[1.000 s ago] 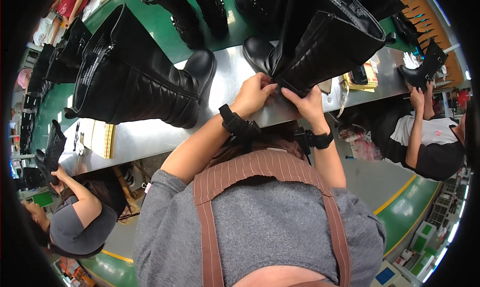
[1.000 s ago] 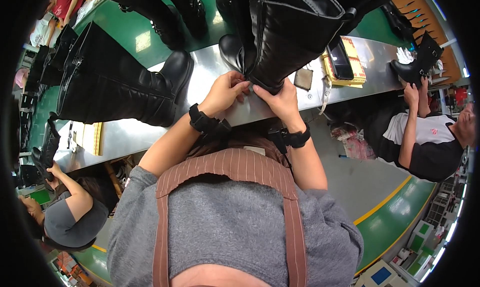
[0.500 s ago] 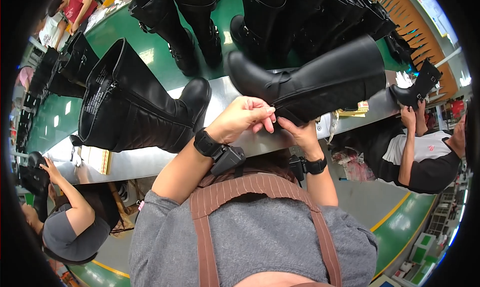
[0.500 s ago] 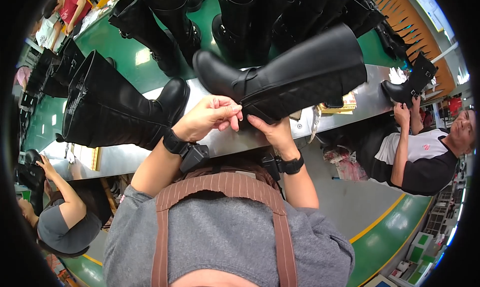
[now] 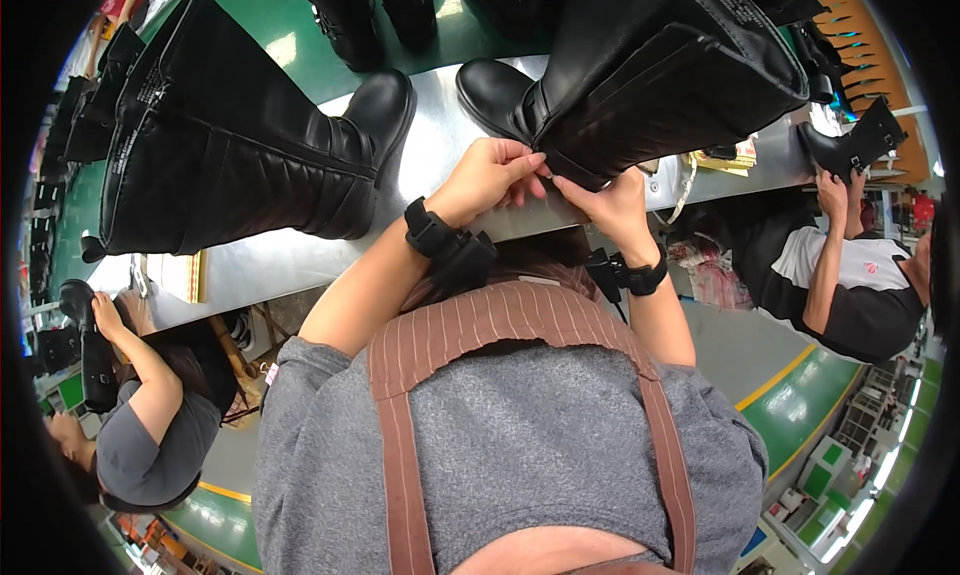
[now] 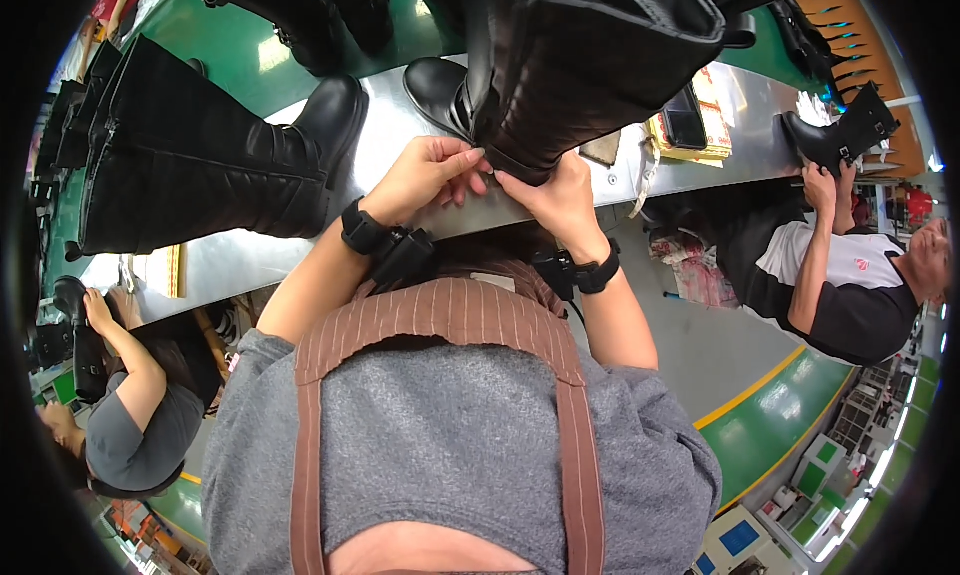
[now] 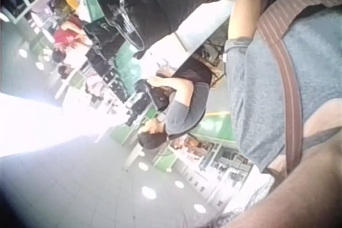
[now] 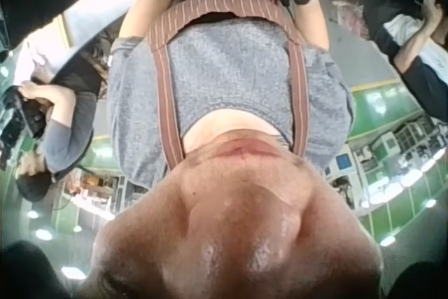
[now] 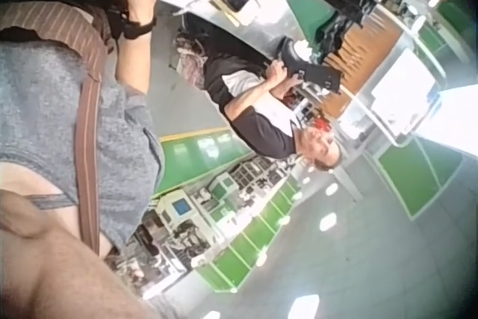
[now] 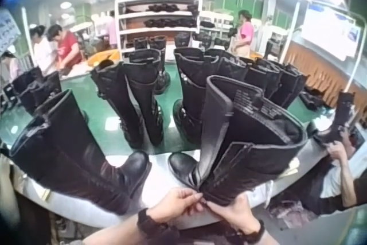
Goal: Inspecting black boots for quality, cleaning the soles, and checking the zippers on a manufacturing line.
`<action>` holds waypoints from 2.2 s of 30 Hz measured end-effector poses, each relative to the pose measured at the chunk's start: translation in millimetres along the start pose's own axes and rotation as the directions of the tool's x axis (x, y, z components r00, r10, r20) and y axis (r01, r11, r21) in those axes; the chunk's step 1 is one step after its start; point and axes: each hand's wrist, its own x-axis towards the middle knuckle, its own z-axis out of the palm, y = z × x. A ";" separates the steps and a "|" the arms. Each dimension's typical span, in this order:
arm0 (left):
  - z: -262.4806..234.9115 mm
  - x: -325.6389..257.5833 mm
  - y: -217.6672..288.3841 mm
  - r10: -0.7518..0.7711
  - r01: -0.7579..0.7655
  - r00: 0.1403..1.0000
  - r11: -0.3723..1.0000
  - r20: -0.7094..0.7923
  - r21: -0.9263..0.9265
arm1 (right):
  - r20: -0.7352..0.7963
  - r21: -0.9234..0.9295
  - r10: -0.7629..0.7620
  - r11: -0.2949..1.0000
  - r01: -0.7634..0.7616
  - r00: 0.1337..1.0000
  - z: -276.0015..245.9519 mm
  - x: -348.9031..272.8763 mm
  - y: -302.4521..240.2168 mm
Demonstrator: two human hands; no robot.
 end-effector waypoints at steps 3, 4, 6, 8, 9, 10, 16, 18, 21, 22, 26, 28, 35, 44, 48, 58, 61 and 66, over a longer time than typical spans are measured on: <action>-3.7 -0.5 2.2 -0.024 0.022 0.998 0.999 0.065 0.031 | -0.050 -0.116 -0.076 0.991 0.070 0.996 3.4 -0.5 -2.5; -3.3 -3.8 5.1 -0.006 0.014 0.994 0.997 0.108 -0.074 | -0.057 -0.126 -0.090 0.989 0.082 0.994 3.7 -0.6 -3.9; 1.3 -13.1 17.8 0.022 0.005 0.989 0.984 0.148 -0.176 | -0.063 -0.138 -0.109 0.985 0.100 0.992 4.1 -0.7 -6.7; 11.8 -27.9 41.9 0.022 0.019 0.990 0.959 0.139 -0.283 | -0.075 -0.119 -0.101 0.989 0.092 0.992 4.4 -1.4 -9.3; 17.3 -37.3 58.0 0.105 -0.056 0.984 0.949 0.142 -0.311 | -0.053 -0.131 -0.052 0.990 0.045 0.997 3.9 -2.0 -10.6; 19.8 -48.2 76.9 0.217 -0.157 0.962 0.937 0.166 -0.313 | -0.056 -0.125 -0.057 0.991 0.050 0.997 4.3 -2.6 -11.8; 30.2 -96.9 163.3 0.543 -0.506 0.821 0.835 0.179 -0.215 | -0.073 -0.155 -0.060 0.987 0.048 0.996 11.9 1.6 -15.0; 27.8 -94.1 162.8 0.516 -0.501 0.849 0.855 0.114 -0.135 | -0.086 -0.084 -0.046 0.996 0.039 0.995 11.6 3.1 -14.2; 12.3 -94.0 130.3 0.599 -0.613 0.784 0.789 0.163 0.042 | 0.023 0.038 -0.038 0.999 0.037 0.999 5.6 3.0 -11.0; -1.3 -101.0 116.6 0.531 -0.550 0.832 0.829 0.162 0.105 | 0.039 -0.014 -0.072 0.997 0.073 0.997 2.5 3.9 -9.3; -46.8 -141.0 54.6 0.239 -0.232 0.971 0.912 0.021 0.338 | 0.246 0.023 0.067 0.997 -0.075 0.967 -15.0 13.3 -5.5; -70.8 -171.3 36.1 0.136 -0.113 0.990 0.882 -0.019 0.458 | 0.231 0.187 -0.012 0.982 -0.033 0.973 -21.6 20.9 -6.8; -109.0 -209.5 -8.7 0.484 0.089 0.722 0.643 -0.493 0.761 | 0.394 0.084 0.012 0.995 -0.049 0.919 -19.6 37.8 -31.6; -88.6 -133.1 -9.7 0.442 -0.375 0.743 0.897 -0.502 0.234 | 0.246 0.367 0.028 0.923 -0.120 0.969 34.0 13.7 -44.8; -70.1 -134.4 -6.7 0.290 -0.479 0.850 0.774 -0.440 -0.415 | 0.340 0.704 0.248 0.572 -0.421 0.907 44.3 4.4 -40.6; -47.7 -120.8 -5.3 0.393 -0.499 0.865 0.618 -0.311 -0.607 | 0.312 0.877 0.033 0.373 -0.301 0.949 72.6 1.1 -67.2; -48.3 -123.8 -4.5 0.401 -0.488 0.870 0.607 -0.288 -0.628 | 0.353 0.873 0.005 0.358 -0.331 0.936 70.2 0.6 -61.0; -49.2 -126.2 -5.6 0.388 -0.490 0.869 0.582 -0.308 -0.649 | 0.420 0.890 -0.180 0.273 -0.365 0.890 69.3 -0.5 -52.8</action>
